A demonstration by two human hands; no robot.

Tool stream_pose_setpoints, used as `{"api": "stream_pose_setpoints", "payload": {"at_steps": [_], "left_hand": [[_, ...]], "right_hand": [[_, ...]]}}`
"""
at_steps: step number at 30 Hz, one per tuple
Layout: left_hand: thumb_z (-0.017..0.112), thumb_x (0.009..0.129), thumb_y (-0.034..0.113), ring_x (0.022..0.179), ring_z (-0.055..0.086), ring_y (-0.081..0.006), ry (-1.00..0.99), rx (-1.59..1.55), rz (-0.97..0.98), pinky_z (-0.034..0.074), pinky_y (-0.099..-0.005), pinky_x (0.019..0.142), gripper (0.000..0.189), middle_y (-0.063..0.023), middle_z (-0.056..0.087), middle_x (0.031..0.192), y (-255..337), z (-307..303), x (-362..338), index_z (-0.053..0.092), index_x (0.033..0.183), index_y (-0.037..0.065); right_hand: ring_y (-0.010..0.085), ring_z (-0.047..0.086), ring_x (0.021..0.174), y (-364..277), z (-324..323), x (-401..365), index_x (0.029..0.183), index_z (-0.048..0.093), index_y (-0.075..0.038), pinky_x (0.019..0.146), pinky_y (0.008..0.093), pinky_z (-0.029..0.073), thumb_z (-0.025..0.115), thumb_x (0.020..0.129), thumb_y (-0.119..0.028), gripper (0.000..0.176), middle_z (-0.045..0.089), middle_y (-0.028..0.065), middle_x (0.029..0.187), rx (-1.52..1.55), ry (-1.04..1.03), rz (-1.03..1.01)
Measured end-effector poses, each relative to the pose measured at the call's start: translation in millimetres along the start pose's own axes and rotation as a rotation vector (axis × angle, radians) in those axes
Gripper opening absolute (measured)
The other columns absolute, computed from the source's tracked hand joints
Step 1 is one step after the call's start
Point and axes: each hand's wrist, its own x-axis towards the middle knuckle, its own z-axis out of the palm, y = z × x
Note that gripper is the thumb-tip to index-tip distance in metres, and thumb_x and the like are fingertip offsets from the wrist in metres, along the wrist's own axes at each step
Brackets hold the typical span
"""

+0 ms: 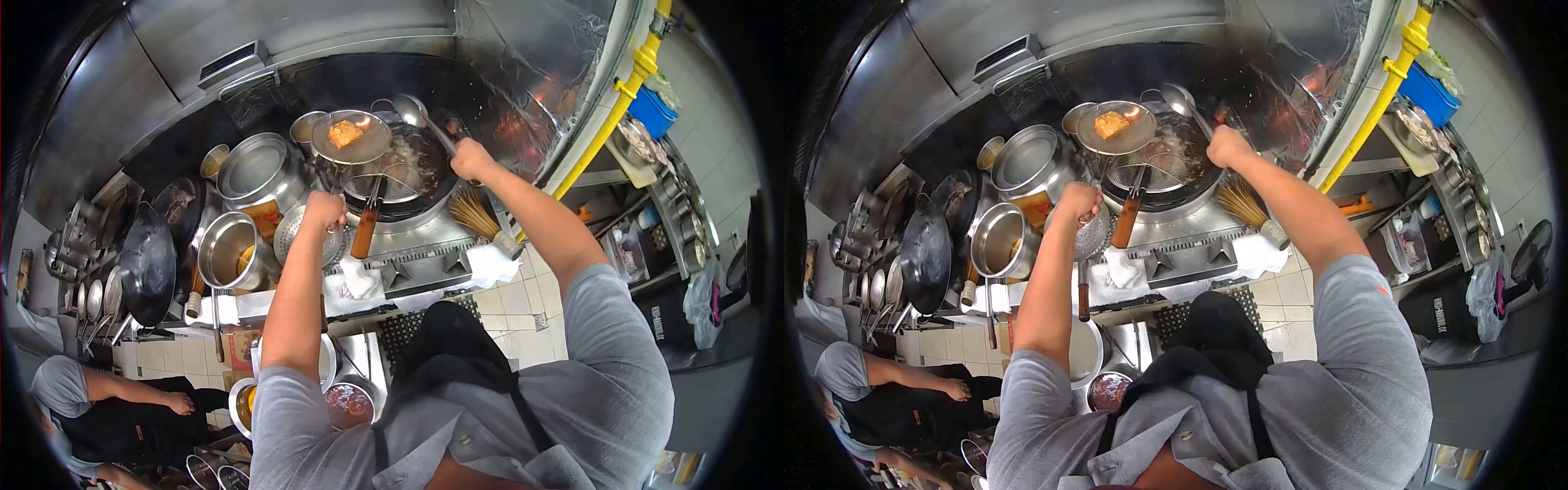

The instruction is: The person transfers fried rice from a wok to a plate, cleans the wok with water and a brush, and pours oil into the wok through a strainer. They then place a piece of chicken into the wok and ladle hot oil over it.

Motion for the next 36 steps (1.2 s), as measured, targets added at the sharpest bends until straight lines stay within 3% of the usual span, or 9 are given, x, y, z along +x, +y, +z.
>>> {"api": "stream_pose_setpoints", "payload": {"at_steps": [1, 2, 4, 5, 6, 8, 9, 20, 36], "left_hand": [[0.047, 0.084, 0.013, 0.029, 0.034, -0.0115, 0.014, -0.051, -0.014, 0.022, -0.0261, 0.029, 0.026, -0.0046, 0.045, 0.044, 1, -5, -7, 0.051, 0.060, 0.005], [0.047, 0.084, 0.013, 0.029, 0.034, -0.0115, 0.019, -0.052, -0.011, 0.022, -0.0261, 0.029, 0.026, -0.0046, 0.045, 0.044, -3, -9, -4, 0.051, 0.060, 0.005], [0.052, 0.074, 0.007, 0.031, 0.040, -0.0195, 0.092, -0.089, 0.023, 0.026, -0.0353, 0.031, 0.025, -0.0102, 0.047, 0.042, -12, -17, 1, 0.051, 0.050, 0.001], [0.052, 0.074, 0.007, 0.031, 0.040, -0.0195, 0.099, -0.095, 0.029, 0.026, -0.0353, 0.031, 0.025, -0.0102, 0.047, 0.042, -11, -22, -5, 0.051, 0.050, 0.001], [0.052, 0.074, 0.006, 0.031, 0.040, -0.0199, 0.114, -0.076, 0.046, 0.026, -0.0357, 0.031, 0.026, -0.0102, 0.047, 0.042, -10, -26, -11, 0.051, 0.049, 0.001], [0.051, 0.074, 0.006, 0.031, 0.041, -0.0204, 0.136, -0.065, 0.069, 0.027, -0.0361, 0.031, 0.026, -0.0101, 0.047, 0.042, -10, -34, -18, 0.050, 0.049, 0.001], [0.051, 0.074, 0.006, 0.031, 0.041, -0.0202, 0.139, -0.021, 0.093, 0.027, -0.0356, 0.031, 0.026, -0.0102, 0.047, 0.043, -11, -38, -20, 0.050, 0.049, 0.000], [0.050, 0.075, 0.006, 0.029, 0.036, -0.0173, 0.057, -0.001, 0.038, 0.022, -0.0331, 0.030, 0.024, -0.0108, 0.048, 0.044, -9, -15, 12, 0.051, 0.051, 0.000], [0.049, 0.084, 0.021, 0.030, 0.035, -0.0100, -0.076, 0.088, -0.040, 0.019, -0.0255, 0.029, 0.031, -0.0018, 0.044, 0.043, 8, 23, 0, 0.050, 0.056, 0.009]], "right_hand": [[0.0367, 0.063, 0.084, 10, 23, 8, 0.083, 0.062, 0.007, 0.070, 0.0418, 0.051, 0.053, 0.075, -0.010, 0.021, 0.062, 0.0267, 0.090, -0.062, 0.105, -0.048], [0.0367, 0.063, 0.084, 4, 25, 6, 0.083, 0.062, 0.007, 0.070, 0.0418, 0.051, 0.053, 0.075, -0.010, 0.021, 0.062, 0.0267, 0.090, -0.061, 0.108, -0.053], [0.0286, 0.060, 0.055, -8, 28, 0, 0.075, 0.058, 0.004, 0.044, 0.0361, 0.046, 0.051, 0.081, -0.008, 0.016, 0.061, 0.0196, 0.071, 0.570, -0.321, 0.247], [0.0142, 0.044, 0.039, -12, 37, 9, 0.068, 0.049, -0.003, 0.032, 0.0240, 0.032, 0.048, 0.086, -0.007, 0.018, 0.049, 0.0070, 0.055, 0.922, -0.425, 0.471], [0.0142, 0.044, 0.039, -10, 41, 16, 0.068, 0.049, -0.003, 0.032, 0.0240, 0.032, 0.048, 0.086, -0.007, 0.018, 0.049, 0.0070, 0.055, 0.919, -0.421, 0.460], [0.0094, 0.041, 0.038, -7, 35, 19, 0.069, 0.041, -0.006, 0.033, 0.0207, 0.032, 0.045, 0.088, -0.009, 0.020, 0.043, 0.0010, 0.051, 1.774, -0.698, 0.744], [0.0054, 0.039, 0.039, -7, 34, 20, 0.070, 0.036, -0.009, 0.033, 0.0186, 0.031, 0.043, 0.089, -0.011, 0.020, 0.038, -0.0028, 0.050, 1.822, -0.677, 0.743], [0.0057, 0.039, 0.037, -19, -83, -9, 0.066, 0.036, -0.008, 0.032, 0.0170, 0.035, 0.040, 0.091, -0.014, 0.026, 0.038, -0.0022, 0.051, 1.812, -0.805, 0.656], [0.0046, 0.041, 0.040, -46, -84, -21, 0.069, 0.040, -0.008, 0.032, 0.0189, 0.033, 0.045, 0.089, -0.013, 0.021, 0.043, -0.0015, 0.053, 1.387, -0.644, 0.418]]}}
